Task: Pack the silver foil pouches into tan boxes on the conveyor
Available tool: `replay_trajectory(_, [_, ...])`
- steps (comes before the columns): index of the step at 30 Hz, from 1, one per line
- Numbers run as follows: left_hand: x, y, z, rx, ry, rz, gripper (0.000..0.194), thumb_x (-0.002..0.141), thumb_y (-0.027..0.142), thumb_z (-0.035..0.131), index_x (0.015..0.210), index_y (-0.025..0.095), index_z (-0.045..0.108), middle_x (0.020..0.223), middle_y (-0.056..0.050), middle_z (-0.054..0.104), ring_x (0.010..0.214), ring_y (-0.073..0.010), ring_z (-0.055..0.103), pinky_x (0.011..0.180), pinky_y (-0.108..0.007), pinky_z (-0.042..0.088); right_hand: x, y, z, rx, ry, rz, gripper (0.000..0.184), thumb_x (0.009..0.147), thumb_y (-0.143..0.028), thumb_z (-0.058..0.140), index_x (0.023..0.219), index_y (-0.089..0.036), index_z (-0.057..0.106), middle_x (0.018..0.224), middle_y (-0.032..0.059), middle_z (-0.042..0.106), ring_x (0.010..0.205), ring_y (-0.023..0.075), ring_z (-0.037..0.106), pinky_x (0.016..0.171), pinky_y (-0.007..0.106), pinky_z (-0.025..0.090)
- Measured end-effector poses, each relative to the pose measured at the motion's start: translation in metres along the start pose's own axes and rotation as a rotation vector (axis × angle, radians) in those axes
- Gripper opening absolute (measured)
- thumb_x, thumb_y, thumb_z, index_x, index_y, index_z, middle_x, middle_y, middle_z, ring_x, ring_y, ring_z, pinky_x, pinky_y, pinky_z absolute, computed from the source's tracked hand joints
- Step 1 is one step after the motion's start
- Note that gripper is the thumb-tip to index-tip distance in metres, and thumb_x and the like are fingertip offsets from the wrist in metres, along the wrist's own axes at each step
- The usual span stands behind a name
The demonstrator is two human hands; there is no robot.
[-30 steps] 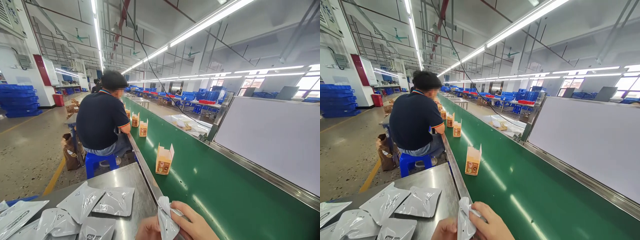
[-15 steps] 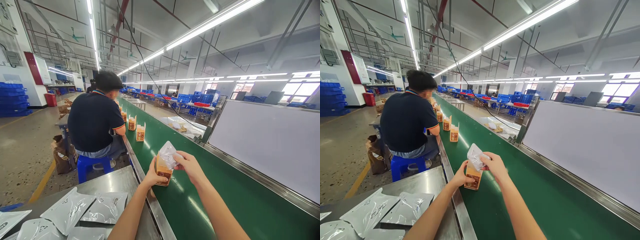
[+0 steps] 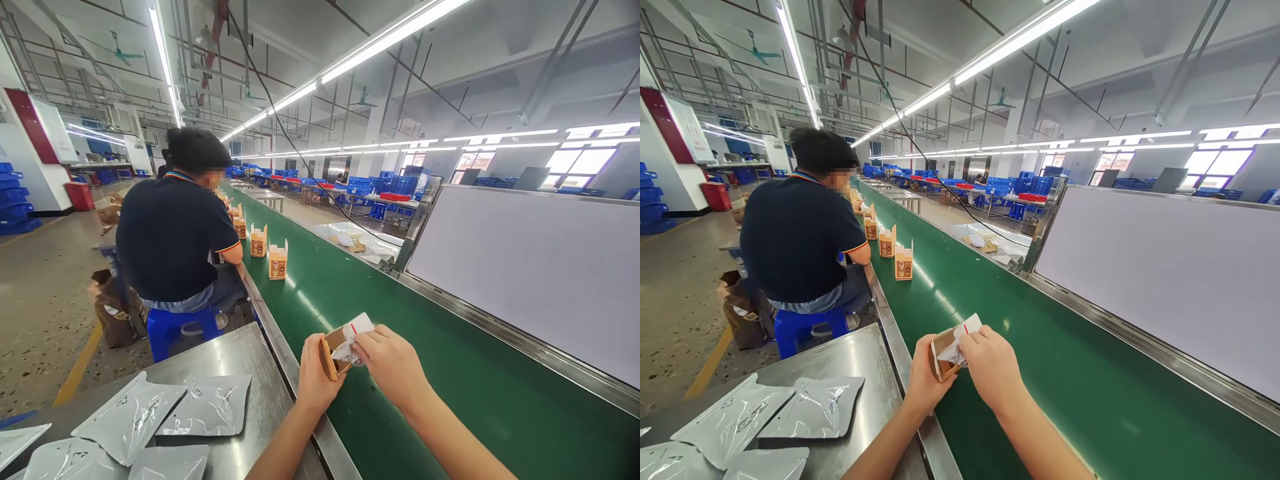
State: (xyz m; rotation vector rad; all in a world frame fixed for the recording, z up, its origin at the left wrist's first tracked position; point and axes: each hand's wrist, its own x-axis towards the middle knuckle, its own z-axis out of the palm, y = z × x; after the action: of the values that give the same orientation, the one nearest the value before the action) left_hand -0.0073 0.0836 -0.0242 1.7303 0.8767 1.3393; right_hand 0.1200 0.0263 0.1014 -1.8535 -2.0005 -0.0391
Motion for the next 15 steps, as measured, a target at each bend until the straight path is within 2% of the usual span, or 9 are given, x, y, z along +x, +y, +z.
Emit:
replay_trajectory(3, [-0.012, 0.008, -0.002, 0.125, -0.063, 0.12, 0.053, 0.071, 0.02, 0.067, 0.12, 0.022, 0.047, 0.121, -0.011, 0.053, 0.117, -0.0288, 0.048, 0.107, -0.047, 0.029, -0.011, 0.0, 0.005, 0.028, -0.09, -0.063, 0.022, 0.078, -0.004, 0.045, 0.063, -0.018, 0.053, 0.069, 0.0087, 0.063, 0.071, 0.0213, 0.048, 0.063, 0.032, 0.032])
replay_trajectory(5, [-0.02, 0.013, -0.002, 0.137, -0.092, 0.152, 0.05, 0.073, 0.018, 0.064, 0.12, 0.024, 0.048, 0.121, -0.01, 0.055, 0.118, -0.0288, 0.047, 0.109, -0.048, 0.026, -0.021, -0.002, 0.009, 0.091, -0.154, -0.089, 0.017, 0.078, -0.004, 0.046, 0.071, -0.017, 0.054, 0.079, 0.0082, 0.064, 0.075, 0.0205, 0.05, 0.068, 0.031, 0.036])
replay_trajectory(8, [-0.03, 0.02, 0.001, 0.066, -0.037, 0.061, 0.048, 0.07, 0.015, 0.063, 0.116, 0.022, 0.049, 0.116, -0.011, 0.054, 0.112, -0.0287, 0.05, 0.101, -0.045, 0.036, -0.037, -0.009, 0.011, 0.232, -0.295, -0.119, 0.015, 0.08, -0.007, 0.044, 0.085, -0.017, 0.054, 0.09, 0.0047, 0.064, 0.076, 0.0159, 0.054, 0.069, 0.026, 0.042])
replay_trajectory(12, [-0.044, 0.038, 0.008, -0.005, -0.019, -0.085, 0.052, 0.066, 0.02, 0.07, 0.114, 0.02, 0.049, 0.114, -0.012, 0.052, 0.107, -0.0289, 0.051, 0.096, -0.042, 0.04, -0.054, -0.012, 0.002, 0.391, -0.49, -0.146, 0.018, 0.075, -0.014, 0.052, 0.092, -0.02, 0.053, 0.087, -0.0019, 0.063, 0.072, 0.0124, 0.057, 0.061, 0.02, 0.046])
replay_trajectory(13, [-0.048, 0.045, 0.01, -0.03, -0.04, -0.107, 0.057, 0.065, 0.023, 0.073, 0.117, 0.02, 0.047, 0.116, -0.013, 0.051, 0.108, -0.029, 0.051, 0.097, -0.042, 0.04, -0.059, -0.01, 0.0, 0.395, -0.479, -0.136, 0.018, 0.074, -0.018, 0.055, 0.091, -0.021, 0.053, 0.089, -0.0013, 0.062, 0.074, 0.0134, 0.057, 0.063, 0.022, 0.047])
replay_trajectory(15, [-0.058, 0.058, 0.013, -0.112, -0.114, -0.125, 0.07, 0.066, 0.029, 0.075, 0.126, 0.019, 0.041, 0.121, -0.014, 0.049, 0.114, -0.0292, 0.049, 0.102, -0.042, 0.037, -0.075, 0.001, -0.004, 0.318, -0.344, -0.106, 0.01, 0.079, -0.024, 0.052, 0.087, -0.021, 0.056, 0.098, 0.0034, 0.062, 0.081, 0.0173, 0.059, 0.068, 0.027, 0.049])
